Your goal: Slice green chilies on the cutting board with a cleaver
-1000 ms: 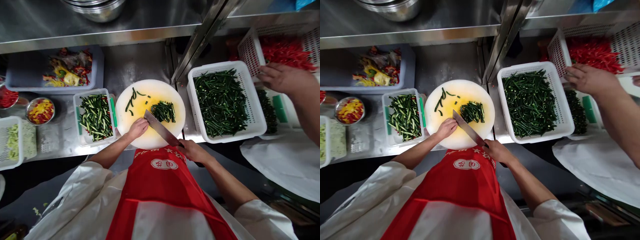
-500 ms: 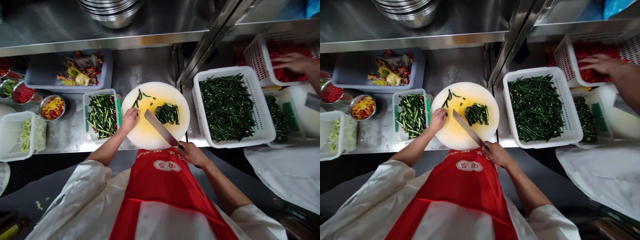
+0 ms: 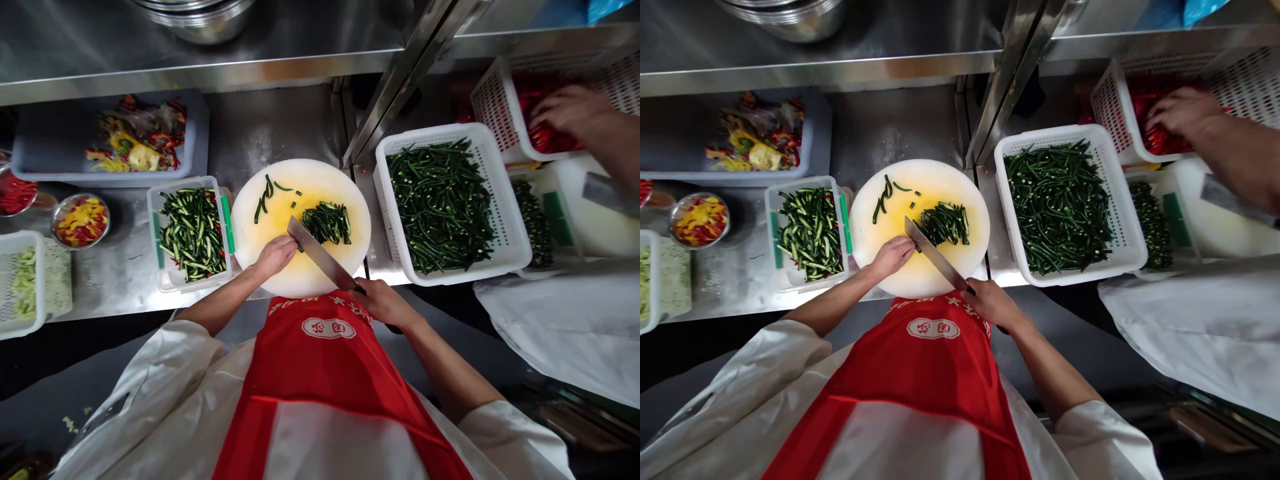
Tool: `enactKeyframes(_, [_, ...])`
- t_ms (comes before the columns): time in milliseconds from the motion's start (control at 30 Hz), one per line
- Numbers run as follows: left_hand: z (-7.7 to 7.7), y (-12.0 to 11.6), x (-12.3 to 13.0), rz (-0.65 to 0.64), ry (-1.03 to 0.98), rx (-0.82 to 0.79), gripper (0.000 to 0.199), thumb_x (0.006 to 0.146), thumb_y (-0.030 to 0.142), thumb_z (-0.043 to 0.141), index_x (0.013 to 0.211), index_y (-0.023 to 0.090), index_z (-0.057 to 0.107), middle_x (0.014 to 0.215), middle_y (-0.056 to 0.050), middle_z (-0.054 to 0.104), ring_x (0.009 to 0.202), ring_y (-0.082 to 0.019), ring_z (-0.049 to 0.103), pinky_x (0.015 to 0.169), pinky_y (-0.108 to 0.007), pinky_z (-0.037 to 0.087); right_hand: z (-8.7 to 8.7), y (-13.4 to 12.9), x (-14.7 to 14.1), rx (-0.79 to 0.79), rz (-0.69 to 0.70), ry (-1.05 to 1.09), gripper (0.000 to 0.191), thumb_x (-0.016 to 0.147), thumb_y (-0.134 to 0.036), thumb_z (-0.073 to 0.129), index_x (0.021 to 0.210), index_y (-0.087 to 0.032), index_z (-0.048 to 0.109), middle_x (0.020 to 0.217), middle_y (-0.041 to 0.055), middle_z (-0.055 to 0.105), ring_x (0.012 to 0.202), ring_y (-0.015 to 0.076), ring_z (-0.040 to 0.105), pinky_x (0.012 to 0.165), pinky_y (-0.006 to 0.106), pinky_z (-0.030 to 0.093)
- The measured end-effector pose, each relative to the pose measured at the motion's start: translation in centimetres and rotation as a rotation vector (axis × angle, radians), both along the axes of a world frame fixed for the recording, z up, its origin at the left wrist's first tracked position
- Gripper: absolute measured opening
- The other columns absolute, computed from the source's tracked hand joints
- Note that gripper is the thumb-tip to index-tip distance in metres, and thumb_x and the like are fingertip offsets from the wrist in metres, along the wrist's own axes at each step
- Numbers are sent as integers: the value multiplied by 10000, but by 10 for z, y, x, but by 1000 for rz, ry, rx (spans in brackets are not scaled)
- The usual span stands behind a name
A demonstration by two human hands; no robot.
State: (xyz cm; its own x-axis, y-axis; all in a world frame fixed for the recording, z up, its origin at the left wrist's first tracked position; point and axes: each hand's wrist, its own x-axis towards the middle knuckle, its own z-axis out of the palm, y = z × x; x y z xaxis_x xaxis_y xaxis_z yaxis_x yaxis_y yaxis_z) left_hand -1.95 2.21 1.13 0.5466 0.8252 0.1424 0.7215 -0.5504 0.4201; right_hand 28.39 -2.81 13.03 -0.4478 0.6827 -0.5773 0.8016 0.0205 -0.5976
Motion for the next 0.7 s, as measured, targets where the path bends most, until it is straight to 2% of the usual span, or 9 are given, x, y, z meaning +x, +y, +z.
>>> enactKeyframes(100, [-1, 2, 0, -14, 0, 19, 279, 995, 236, 398, 929, 169, 661, 959, -75, 668, 899, -188, 606, 821, -330, 510, 10, 5, 6, -51, 14, 3, 201, 940, -326, 449, 799, -209, 529, 656, 22, 623, 598, 153, 542, 568, 265, 274])
enactKeyframes(200, [-2, 4, -1, -21, 10, 32, 290, 997, 230, 387, 915, 165, 657, 937, -73, 662, 879, -185, 604, 807, -326, 508, 11, 10, 8, -83, 20, -14, 185, 937, -317, 454, 830, -206, 555, 672, 29, 644, 617, 160, 569, 576, 263, 287])
enactKeyframes(267, [-2, 4, -1, -23, 17, 37, 296, 997, 227, 381, 902, 163, 655, 927, -71, 661, 865, -184, 602, 798, -324, 509, 4, 13, 4, -76, 37, -18, 177, 933, -310, 463, 847, -198, 570, 755, 54, 677, 675, 171, 593, 588, 260, 297])
enactKeyframes(367, [0, 1, 1, -35, 29, 39, 290, 995, 230, 384, 911, 165, 654, 931, -70, 659, 866, -184, 604, 801, -324, 512, -18, 15, -12, -13, 56, -49, 156, 923, -283, 479, 860, -179, 576, 846, 95, 693, 743, 186, 607, 610, 260, 306])
enactKeyframes(467, [5, 3, -1, -75, 22, 14, 275, 990, 224, 389, 919, 171, 650, 933, -67, 656, 880, -180, 604, 814, -317, 512, -39, 16, -28, 35, 14, -79, 155, 923, -276, 479, 841, -178, 567, 811, 92, 684, 739, 183, 603, 617, 255, 309])
enactKeyframes(533, [10, 13, -7, -67, 0, -20, 266, 983, 213, 392, 917, 172, 647, 953, -70, 652, 914, -182, 599, 840, -315, 509, -44, 15, -30, 46, -33, -65, 170, 929, -293, 471, 826, -186, 555, 781, 75, 672, 721, 175, 598, 611, 250, 308])
enactKeyframes(600, [15, 31, -18, 74, -2, -32, 257, 967, 199, 399, 916, 168, 649, 961, -83, 641, 938, -197, 589, 862, -331, 503, -41, 13, -24, 64, -67, -52, 192, 935, -315, 455, 817, -192, 543, 752, 65, 658, 694, 171, 588, 603, 252, 304])
enactKeyframes(700, [22, 68, -39, 416, 77, -36, 257, 911, 145, 423, 995, 155, 666, 996, -110, 615, 963, -236, 570, 877, -376, 490, -25, 7, -8, 50, -29, -9, 234, 944, -352, 433, 802, -199, 540, 727, 58, 648, 660, 168, 574, 592, 259, 299])
